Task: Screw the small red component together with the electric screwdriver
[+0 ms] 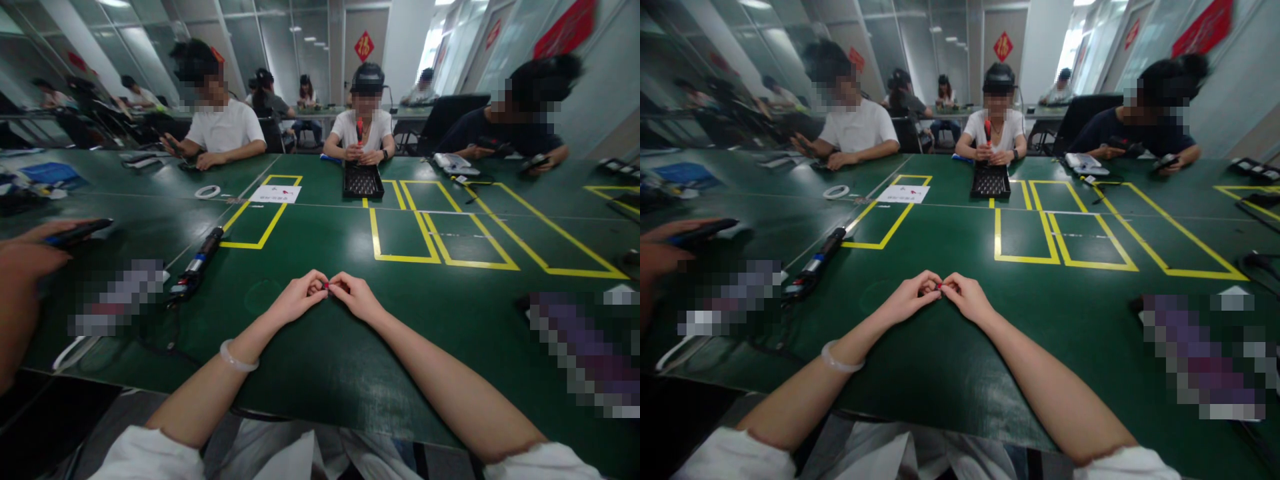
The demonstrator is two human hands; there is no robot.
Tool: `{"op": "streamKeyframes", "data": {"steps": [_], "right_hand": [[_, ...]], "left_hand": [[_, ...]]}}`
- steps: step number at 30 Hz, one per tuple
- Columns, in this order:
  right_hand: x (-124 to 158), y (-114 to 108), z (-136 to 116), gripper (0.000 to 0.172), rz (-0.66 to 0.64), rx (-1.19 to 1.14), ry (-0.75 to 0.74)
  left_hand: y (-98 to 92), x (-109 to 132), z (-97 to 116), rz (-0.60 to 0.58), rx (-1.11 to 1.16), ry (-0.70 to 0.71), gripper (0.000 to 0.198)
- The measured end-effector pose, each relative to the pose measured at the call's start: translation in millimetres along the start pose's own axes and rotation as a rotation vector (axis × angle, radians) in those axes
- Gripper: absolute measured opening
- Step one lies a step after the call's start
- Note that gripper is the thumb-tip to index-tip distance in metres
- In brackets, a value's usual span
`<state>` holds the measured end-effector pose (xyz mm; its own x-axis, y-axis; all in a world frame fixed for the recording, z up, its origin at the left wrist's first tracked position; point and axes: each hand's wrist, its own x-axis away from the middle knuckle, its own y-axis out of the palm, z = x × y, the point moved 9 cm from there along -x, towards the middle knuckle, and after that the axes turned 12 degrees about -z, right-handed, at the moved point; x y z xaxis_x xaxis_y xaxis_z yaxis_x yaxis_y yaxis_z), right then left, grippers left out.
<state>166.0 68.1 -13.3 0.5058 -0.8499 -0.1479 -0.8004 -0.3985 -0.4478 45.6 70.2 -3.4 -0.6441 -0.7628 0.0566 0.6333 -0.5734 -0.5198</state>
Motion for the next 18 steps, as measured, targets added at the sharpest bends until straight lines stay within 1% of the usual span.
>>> {"op": "streamKeyframes", "data": {"steps": [3, 7, 9, 12, 15, 18], "right_hand": [[-0.2, 1.0, 1.8, 0.016, -0.006, -0.037, -0.006], [-1.2, 4.8, 1.9, 0.026, -0.033, -0.063, -0.055], [-1.5, 6.1, 0.9, 0.022, -0.042, -0.041, -0.072], [-1.8, 4.7, 1.9, 0.016, -0.028, -0.027, -0.06], [-1.9, 2.6, 3.4, 0.015, -0.011, -0.047, -0.037], [-1.9, 2.0, 2.9, 0.016, -0.009, -0.052, -0.027]], "left_hand": [[-1.2, 1.5, 3.1, 0.015, -0.051, -0.006, 0.024], [-3.2, 0.8, -3.0, 0.014, -0.017, -0.029, 0.024], [-3.1, 0.1, -5.2, 0.009, 0.007, -0.027, 0.025], [-2.7, -0.3, -4.0, 0.01, 0.002, -0.014, 0.025], [-3.7, 0.6, 0.9, 0.034, -0.035, 0.0, 0.026], [-4.5, 1.2, 4.3, 0.045, -0.061, 0.005, 0.022]]}}
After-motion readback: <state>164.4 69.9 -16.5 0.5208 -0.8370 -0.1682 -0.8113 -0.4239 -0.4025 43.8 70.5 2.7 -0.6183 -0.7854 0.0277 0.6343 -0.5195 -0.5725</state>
